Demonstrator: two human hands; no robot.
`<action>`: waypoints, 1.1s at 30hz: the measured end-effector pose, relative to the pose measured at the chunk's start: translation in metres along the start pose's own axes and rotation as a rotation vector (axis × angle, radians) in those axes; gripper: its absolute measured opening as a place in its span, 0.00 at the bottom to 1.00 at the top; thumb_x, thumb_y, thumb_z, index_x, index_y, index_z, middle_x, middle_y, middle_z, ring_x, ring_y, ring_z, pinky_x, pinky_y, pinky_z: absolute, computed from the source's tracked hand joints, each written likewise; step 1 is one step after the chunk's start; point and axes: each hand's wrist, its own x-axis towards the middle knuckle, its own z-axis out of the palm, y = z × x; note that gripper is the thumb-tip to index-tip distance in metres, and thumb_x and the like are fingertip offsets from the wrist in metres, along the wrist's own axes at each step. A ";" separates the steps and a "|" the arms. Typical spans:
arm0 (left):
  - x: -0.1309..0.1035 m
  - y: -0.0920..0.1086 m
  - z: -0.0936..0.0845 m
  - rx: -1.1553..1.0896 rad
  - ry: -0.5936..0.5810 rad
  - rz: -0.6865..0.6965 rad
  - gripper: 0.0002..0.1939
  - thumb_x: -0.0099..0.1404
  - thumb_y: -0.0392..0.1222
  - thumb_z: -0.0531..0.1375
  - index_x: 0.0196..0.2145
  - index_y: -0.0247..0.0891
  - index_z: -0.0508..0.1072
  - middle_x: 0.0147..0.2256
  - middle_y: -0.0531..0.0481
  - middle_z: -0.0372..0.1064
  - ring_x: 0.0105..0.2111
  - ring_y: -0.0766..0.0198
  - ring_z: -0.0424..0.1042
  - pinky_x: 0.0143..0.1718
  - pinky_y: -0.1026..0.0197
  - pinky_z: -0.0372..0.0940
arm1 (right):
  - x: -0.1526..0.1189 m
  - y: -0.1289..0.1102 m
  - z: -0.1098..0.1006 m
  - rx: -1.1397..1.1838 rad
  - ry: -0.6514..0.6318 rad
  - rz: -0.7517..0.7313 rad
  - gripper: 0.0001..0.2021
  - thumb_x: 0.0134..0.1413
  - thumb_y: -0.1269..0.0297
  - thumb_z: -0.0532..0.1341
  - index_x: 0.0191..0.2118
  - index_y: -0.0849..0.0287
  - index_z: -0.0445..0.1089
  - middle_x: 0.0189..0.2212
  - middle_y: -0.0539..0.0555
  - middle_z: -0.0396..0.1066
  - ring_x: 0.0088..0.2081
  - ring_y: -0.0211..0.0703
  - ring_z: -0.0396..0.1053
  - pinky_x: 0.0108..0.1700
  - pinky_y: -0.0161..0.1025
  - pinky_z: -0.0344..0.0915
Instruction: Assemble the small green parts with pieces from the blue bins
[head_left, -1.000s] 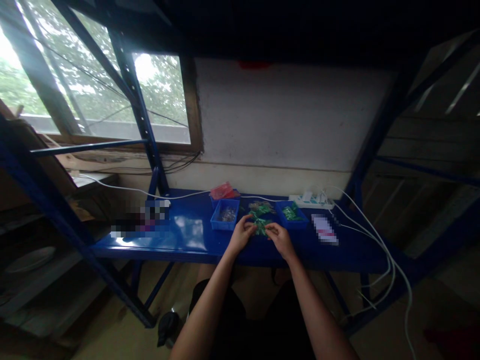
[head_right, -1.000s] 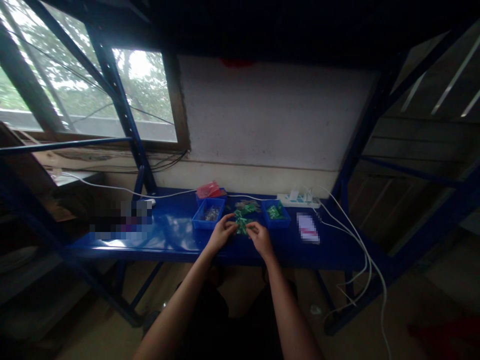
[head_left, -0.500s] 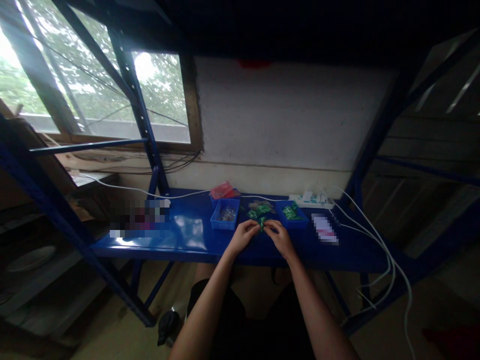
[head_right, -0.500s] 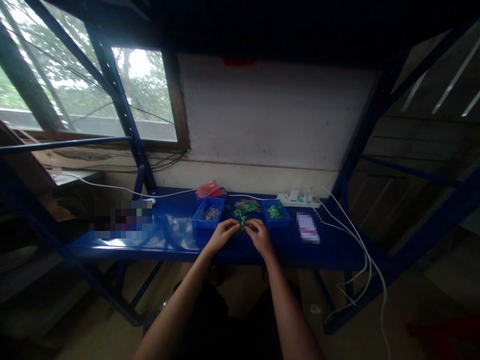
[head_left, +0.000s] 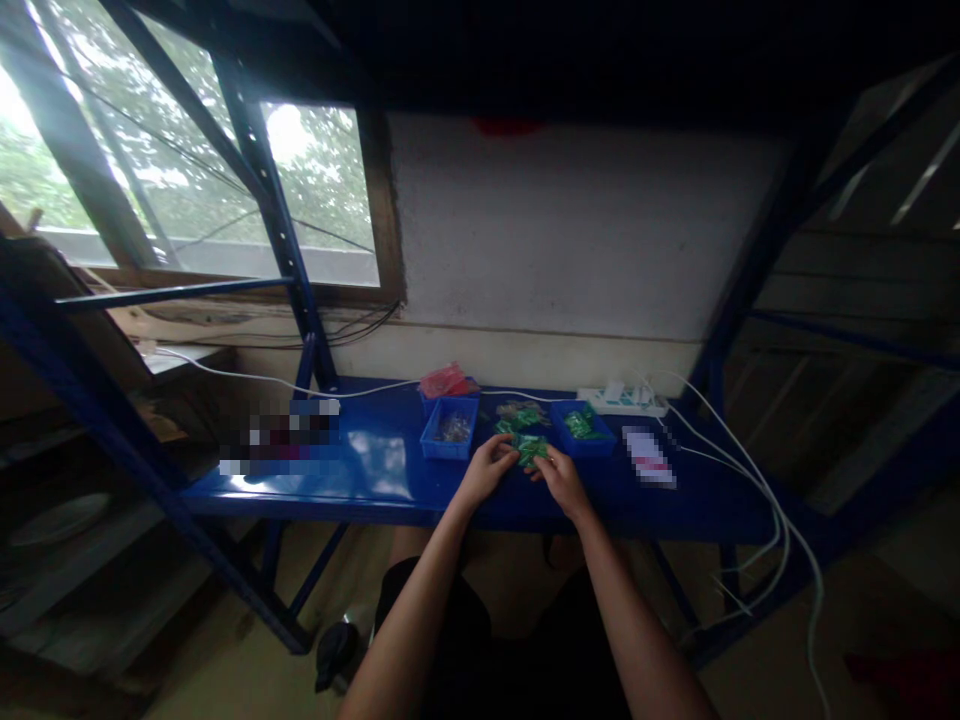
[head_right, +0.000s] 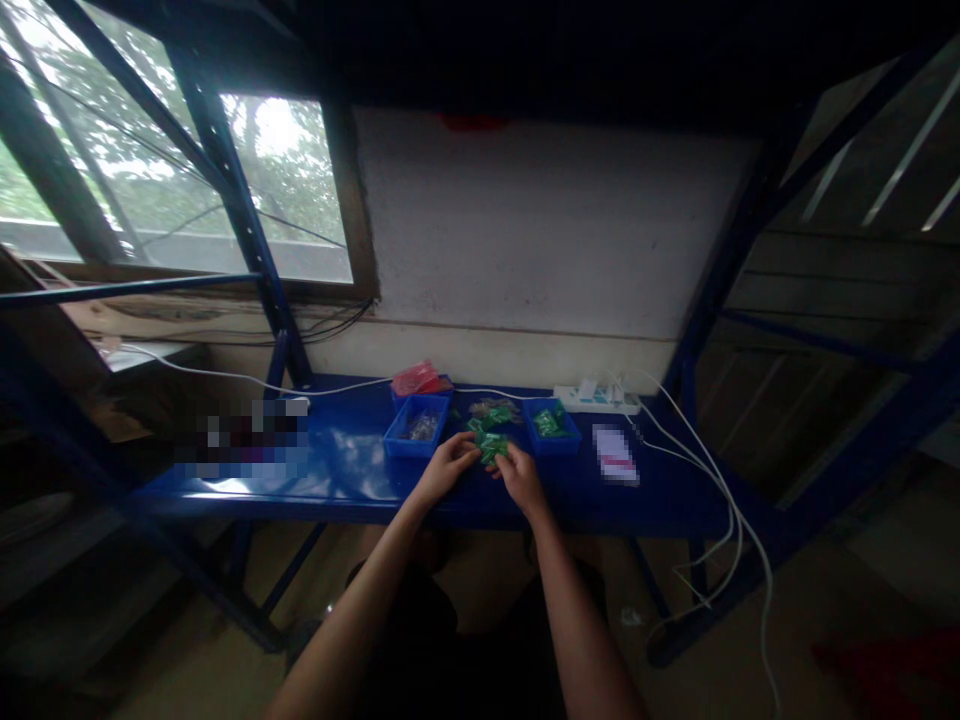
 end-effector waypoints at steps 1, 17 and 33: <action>0.000 0.000 0.000 -0.010 -0.029 -0.012 0.15 0.55 0.47 0.62 0.36 0.33 0.72 0.27 0.51 0.70 0.28 0.64 0.68 0.32 0.64 0.62 | 0.000 0.000 0.000 -0.002 0.003 0.002 0.09 0.47 0.59 0.58 0.32 0.59 0.69 0.26 0.52 0.73 0.27 0.43 0.72 0.27 0.37 0.67; -0.005 0.012 -0.003 0.001 0.027 -0.087 0.16 0.51 0.51 0.63 0.26 0.32 0.71 0.17 0.58 0.56 0.18 0.72 0.53 0.21 0.66 0.46 | 0.000 -0.002 -0.002 -0.099 0.148 -0.021 0.13 0.46 0.53 0.60 0.29 0.58 0.70 0.16 0.47 0.64 0.19 0.37 0.61 0.20 0.33 0.57; -0.003 0.008 -0.002 -0.042 0.051 -0.025 0.14 0.54 0.44 0.60 0.35 0.32 0.76 0.25 0.50 0.71 0.23 0.68 0.64 0.24 0.67 0.58 | -0.002 -0.010 0.000 0.014 0.060 0.029 0.09 0.41 0.58 0.62 0.30 0.56 0.70 0.24 0.50 0.68 0.29 0.43 0.68 0.24 0.34 0.66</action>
